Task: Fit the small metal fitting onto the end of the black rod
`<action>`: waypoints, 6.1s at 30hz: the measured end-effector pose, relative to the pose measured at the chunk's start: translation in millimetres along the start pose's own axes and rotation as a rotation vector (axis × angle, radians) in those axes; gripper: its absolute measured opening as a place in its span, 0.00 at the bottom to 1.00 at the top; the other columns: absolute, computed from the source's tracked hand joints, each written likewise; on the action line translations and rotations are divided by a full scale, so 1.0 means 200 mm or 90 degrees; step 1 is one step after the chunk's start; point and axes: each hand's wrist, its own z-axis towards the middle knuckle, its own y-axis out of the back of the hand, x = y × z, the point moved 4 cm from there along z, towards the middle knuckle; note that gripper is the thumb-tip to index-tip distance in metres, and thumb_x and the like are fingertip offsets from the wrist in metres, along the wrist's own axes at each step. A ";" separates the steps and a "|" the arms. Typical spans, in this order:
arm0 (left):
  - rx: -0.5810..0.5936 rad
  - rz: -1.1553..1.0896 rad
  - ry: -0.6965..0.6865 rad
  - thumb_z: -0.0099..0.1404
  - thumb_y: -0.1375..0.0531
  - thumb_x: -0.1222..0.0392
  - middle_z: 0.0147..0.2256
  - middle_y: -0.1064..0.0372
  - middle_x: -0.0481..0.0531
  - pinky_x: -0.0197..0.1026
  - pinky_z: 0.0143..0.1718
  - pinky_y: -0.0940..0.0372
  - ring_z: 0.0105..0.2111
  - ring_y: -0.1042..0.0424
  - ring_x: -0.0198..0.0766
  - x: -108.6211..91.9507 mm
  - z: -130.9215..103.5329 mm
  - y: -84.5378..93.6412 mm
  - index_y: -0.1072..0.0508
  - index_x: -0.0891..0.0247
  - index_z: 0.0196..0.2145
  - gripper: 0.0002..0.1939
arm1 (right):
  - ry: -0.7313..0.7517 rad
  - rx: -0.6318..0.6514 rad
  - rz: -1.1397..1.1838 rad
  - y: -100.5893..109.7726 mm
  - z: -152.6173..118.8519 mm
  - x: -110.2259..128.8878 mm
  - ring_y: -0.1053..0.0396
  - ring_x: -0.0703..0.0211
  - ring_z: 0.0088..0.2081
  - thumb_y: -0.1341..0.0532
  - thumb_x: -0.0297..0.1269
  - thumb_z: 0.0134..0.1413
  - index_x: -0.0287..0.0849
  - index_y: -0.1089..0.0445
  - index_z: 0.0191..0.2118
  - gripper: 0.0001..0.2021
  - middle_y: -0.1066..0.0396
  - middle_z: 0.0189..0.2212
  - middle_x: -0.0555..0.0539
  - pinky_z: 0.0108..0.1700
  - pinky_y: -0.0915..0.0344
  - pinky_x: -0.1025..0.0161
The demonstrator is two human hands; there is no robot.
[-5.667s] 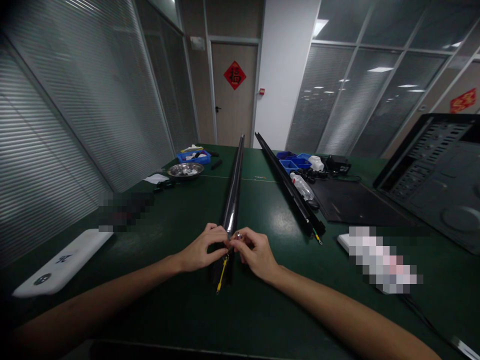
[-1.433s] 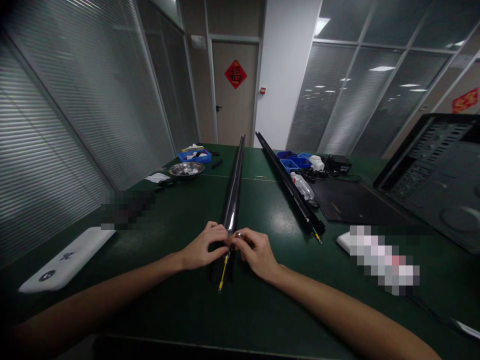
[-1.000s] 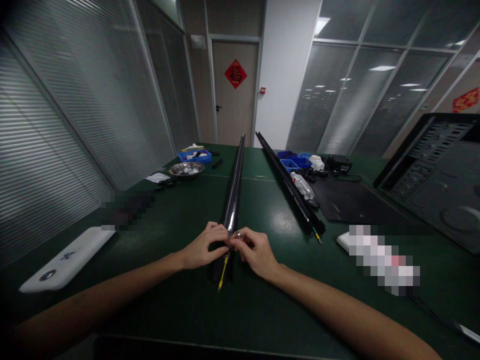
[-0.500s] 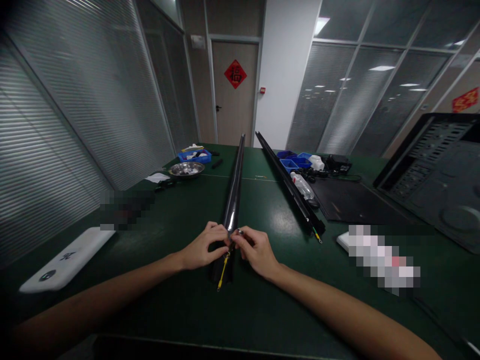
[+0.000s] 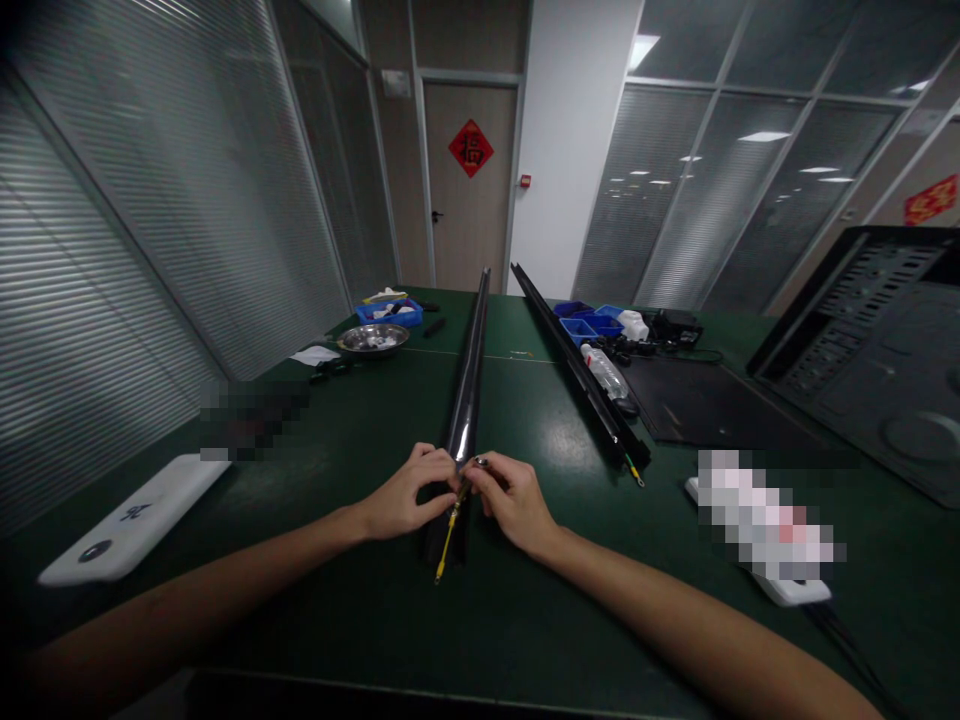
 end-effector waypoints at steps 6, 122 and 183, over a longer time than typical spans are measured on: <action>0.024 -0.009 0.001 0.71 0.42 0.61 0.40 0.27 0.50 0.48 0.54 0.48 0.47 0.32 0.43 0.00 0.01 0.00 0.26 0.60 0.40 0.05 | 0.013 0.018 0.003 -0.01 -0.01 0.00 0.36 0.67 0.20 0.38 0.46 0.67 0.41 0.25 0.39 0.13 0.31 0.26 0.53 0.22 0.40 0.69; 0.030 -0.006 -0.004 0.72 0.43 0.61 0.39 0.27 0.49 0.47 0.53 0.48 0.46 0.32 0.43 0.00 0.01 -0.01 0.25 0.60 0.39 0.06 | -0.006 0.035 -0.011 -0.01 -0.02 0.01 0.37 0.67 0.21 0.37 0.47 0.66 0.41 0.27 0.38 0.13 0.32 0.26 0.53 0.22 0.41 0.70; -0.025 -0.012 -0.020 0.70 0.40 0.63 0.37 0.27 0.48 0.46 0.52 0.49 0.43 0.31 0.41 0.00 0.01 -0.01 0.25 0.62 0.36 0.05 | 0.008 -0.018 -0.045 0.00 0.00 0.00 0.37 0.67 0.20 0.40 0.46 0.69 0.40 0.25 0.38 0.15 0.33 0.23 0.53 0.23 0.41 0.69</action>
